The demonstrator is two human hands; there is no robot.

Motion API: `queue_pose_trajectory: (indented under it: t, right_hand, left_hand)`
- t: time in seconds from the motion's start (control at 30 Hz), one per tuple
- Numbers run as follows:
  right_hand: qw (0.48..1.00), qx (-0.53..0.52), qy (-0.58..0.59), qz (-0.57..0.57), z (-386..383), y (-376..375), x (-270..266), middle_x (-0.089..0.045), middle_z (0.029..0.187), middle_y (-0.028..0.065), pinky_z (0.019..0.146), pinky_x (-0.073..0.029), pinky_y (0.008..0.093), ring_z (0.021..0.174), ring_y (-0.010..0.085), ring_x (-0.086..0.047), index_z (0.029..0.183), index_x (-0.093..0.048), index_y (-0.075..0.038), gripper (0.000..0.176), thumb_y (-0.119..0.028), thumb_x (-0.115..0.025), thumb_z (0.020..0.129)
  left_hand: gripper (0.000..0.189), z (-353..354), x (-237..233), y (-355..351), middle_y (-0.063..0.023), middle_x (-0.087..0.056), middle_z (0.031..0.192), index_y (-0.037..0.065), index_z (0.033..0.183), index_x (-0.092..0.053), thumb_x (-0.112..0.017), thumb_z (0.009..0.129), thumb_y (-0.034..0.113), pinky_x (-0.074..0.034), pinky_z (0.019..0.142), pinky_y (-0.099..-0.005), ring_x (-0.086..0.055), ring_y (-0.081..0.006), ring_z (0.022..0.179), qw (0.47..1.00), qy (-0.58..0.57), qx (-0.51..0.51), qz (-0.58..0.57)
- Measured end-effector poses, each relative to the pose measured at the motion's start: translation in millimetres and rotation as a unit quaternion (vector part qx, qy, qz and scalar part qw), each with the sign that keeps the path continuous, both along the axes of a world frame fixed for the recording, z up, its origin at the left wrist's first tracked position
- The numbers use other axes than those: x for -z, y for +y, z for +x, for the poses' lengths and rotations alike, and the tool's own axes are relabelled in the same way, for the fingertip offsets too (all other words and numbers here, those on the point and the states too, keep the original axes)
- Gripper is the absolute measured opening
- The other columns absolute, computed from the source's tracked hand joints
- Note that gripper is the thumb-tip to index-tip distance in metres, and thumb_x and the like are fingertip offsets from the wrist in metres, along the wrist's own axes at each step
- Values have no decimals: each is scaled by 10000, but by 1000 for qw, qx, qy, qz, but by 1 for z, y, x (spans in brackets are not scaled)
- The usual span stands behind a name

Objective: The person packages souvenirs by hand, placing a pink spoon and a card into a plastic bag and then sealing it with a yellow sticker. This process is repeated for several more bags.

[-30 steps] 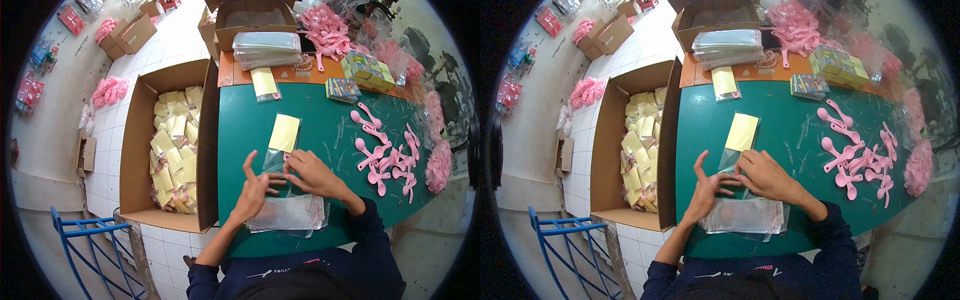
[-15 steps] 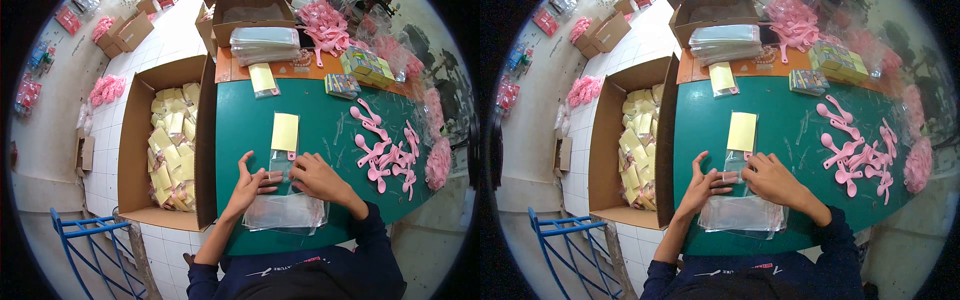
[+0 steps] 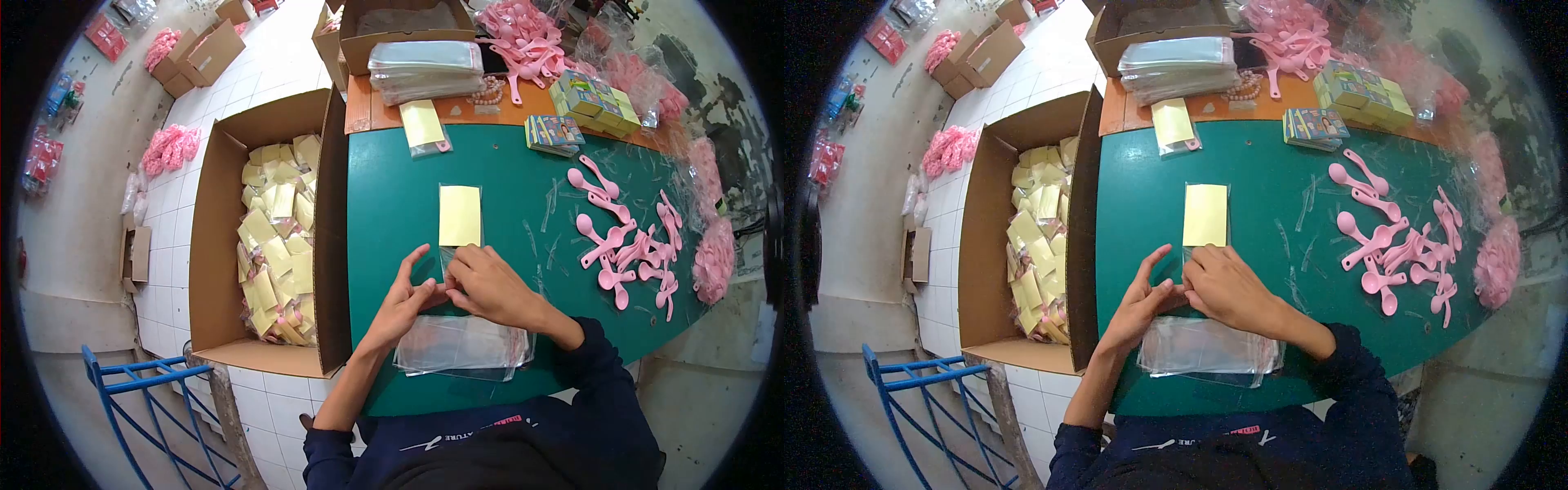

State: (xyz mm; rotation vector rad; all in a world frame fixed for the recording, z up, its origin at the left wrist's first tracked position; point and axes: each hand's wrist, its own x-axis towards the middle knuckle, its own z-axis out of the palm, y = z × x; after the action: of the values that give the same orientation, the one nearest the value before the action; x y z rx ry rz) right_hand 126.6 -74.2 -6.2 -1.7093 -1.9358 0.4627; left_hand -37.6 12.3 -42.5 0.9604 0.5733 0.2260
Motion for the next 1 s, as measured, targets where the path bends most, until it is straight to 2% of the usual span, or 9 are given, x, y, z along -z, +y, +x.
queue_pose_trajectory:
  t: [0.3,0.53,0.63,0.67,0.7,0.8,0.83,0.87,1.0]
  right_hand:
    - [991,-64,-94,66,0,0,13,-490,801,69,710,-402,345,774,234,-514,796,-538,-64,158,-98,-667,711]
    - [938,-229,233,-114,56,-12,-26,-502,802,50,677,-427,305,784,181,-519,802,-552,-53,146,-135,-670,775]
    - [908,-38,396,-134,183,-48,-38,-559,735,41,627,-425,280,678,159,-535,798,-571,-22,91,-97,-622,797]
    - [935,161,304,-86,237,-65,-32,-568,791,84,643,-437,297,738,178,-564,801,-570,-7,121,-124,-568,833]
    - [948,300,-96,30,304,-96,-4,-576,862,127,691,-457,321,757,230,-580,911,-572,3,129,-88,-574,820]
    - [716,527,-396,-230,305,-133,-9,-564,988,176,784,-455,335,865,269,-575,1085,-542,-6,304,-53,-596,790]
    - [886,397,-231,56,269,-124,-4,-535,1080,169,836,-440,327,954,265,-541,1217,-479,-30,506,-5,-625,733]
    - [951,282,-113,62,205,-99,-14,-503,1124,132,852,-429,332,980,262,-520,1220,-471,-43,547,-26,-661,708]
    - [995,93,36,-7,25,-39,-14,-440,1101,149,780,-487,345,976,285,-530,1140,-501,-52,553,-106,-762,655]
  left_hand:
    - [574,6,-7,7,-152,-638,960,101,1423,-157,-480,950,139,-533,791,-334,-636,-187,887,998,36,6,-44]
    - [536,6,-4,12,-170,-659,918,88,1381,-272,-521,909,40,-548,734,-298,-658,-188,826,993,62,12,99]
    - [431,0,-10,12,-170,-666,924,67,1329,-354,-503,925,73,-540,738,-290,-654,-179,850,994,61,34,83]
    - [394,-1,-10,11,-169,-668,927,60,1308,-385,-496,931,85,-537,740,-288,-652,-175,860,994,60,40,77]
    - [362,-2,-10,9,-163,-669,928,50,1286,-410,-489,936,95,-531,750,-284,-647,-168,872,995,58,42,70]
    - [295,-1,-9,10,-144,-669,930,24,1226,-469,-471,947,118,-513,780,-276,-635,-150,903,996,44,32,68]
    - [284,-1,-9,7,-136,-668,932,15,1212,-479,-468,948,120,-508,791,-275,-632,-145,909,996,40,29,73]
    - [275,-2,-9,5,-128,-666,933,7,1198,-489,-465,949,121,-503,801,-274,-628,-140,915,996,36,30,80]
    - [254,8,-13,-8,-87,-665,965,23,1187,-503,-463,950,104,-478,739,-218,-586,-60,825,997,4,-12,78]
